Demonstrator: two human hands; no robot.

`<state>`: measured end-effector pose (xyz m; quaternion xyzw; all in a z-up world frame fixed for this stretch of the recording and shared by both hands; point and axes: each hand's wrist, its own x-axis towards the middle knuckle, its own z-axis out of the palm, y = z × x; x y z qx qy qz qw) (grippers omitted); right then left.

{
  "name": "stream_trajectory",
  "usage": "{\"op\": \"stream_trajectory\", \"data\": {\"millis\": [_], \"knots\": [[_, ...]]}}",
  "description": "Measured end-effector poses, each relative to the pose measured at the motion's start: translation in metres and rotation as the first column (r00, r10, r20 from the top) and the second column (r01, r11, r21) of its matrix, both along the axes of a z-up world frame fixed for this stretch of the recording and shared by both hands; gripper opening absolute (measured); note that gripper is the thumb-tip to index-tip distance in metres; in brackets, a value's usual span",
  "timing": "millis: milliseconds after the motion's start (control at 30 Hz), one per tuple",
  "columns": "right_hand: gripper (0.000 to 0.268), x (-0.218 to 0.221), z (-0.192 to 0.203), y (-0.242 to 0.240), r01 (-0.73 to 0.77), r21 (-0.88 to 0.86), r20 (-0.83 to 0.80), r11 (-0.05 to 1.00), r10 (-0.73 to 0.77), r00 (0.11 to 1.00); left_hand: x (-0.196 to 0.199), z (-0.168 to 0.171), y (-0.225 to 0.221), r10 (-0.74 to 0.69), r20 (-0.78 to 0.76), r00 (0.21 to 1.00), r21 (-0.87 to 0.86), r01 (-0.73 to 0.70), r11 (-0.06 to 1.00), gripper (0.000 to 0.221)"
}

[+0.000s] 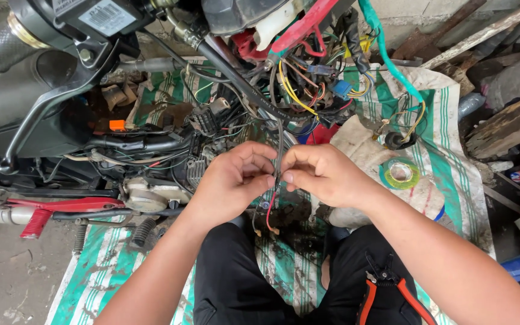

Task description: Repairing and taping electrical wiring on a motorcycle

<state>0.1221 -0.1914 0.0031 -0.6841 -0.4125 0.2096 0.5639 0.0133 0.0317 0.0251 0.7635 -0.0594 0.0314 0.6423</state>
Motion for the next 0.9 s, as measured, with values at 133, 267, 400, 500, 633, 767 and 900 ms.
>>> {"op": "stream_trajectory", "data": {"millis": [133, 267, 400, 500, 633, 767, 900], "knots": [[0.011, -0.003, -0.003, -0.001, -0.026, 0.036, -0.070, 0.999, 0.028, 0.997, 0.000, -0.006, 0.004, -0.027, 0.013, 1.000, -0.051, 0.027, 0.998, 0.041], [0.013, 0.002, -0.009, -0.001, 0.014, 0.031, -0.097, 0.999, -0.011, 0.995, -0.005, -0.005, 0.003, -0.064, 0.024, 0.998, -0.119, 0.066, 0.991, 0.045], [0.013, 0.002, -0.004, -0.004, -0.017, 0.057, -0.121, 0.998, 0.024, 0.992, -0.013, -0.014, 0.001, -0.069, 0.023, 0.997, -0.192, 0.072, 0.979, 0.052], [0.014, 0.002, -0.005, -0.003, -0.028, 0.066, -0.104, 0.997, 0.035, 0.994, -0.020, -0.027, -0.008, -0.024, -0.015, 1.000, -0.248, 0.020, 0.968, 0.057], [0.015, -0.001, -0.005, -0.002, -0.034, 0.064, -0.100, 0.997, 0.040, 0.994, -0.028, -0.027, -0.020, 0.166, 0.105, 0.981, -0.108, -0.155, 0.982, 0.051], [0.014, -0.001, -0.006, 0.000, -0.049, 0.098, -0.064, 0.994, 0.056, 0.996, -0.033, -0.018, -0.028, 0.281, 0.267, 0.922, 0.021, -0.297, 0.955, 0.045], [0.016, 0.000, -0.009, 0.000, -0.062, 0.113, -0.085, 0.992, 0.072, 0.994, -0.037, -0.011, -0.031, 0.297, 0.308, 0.904, 0.054, -0.328, 0.943, 0.043]]}}
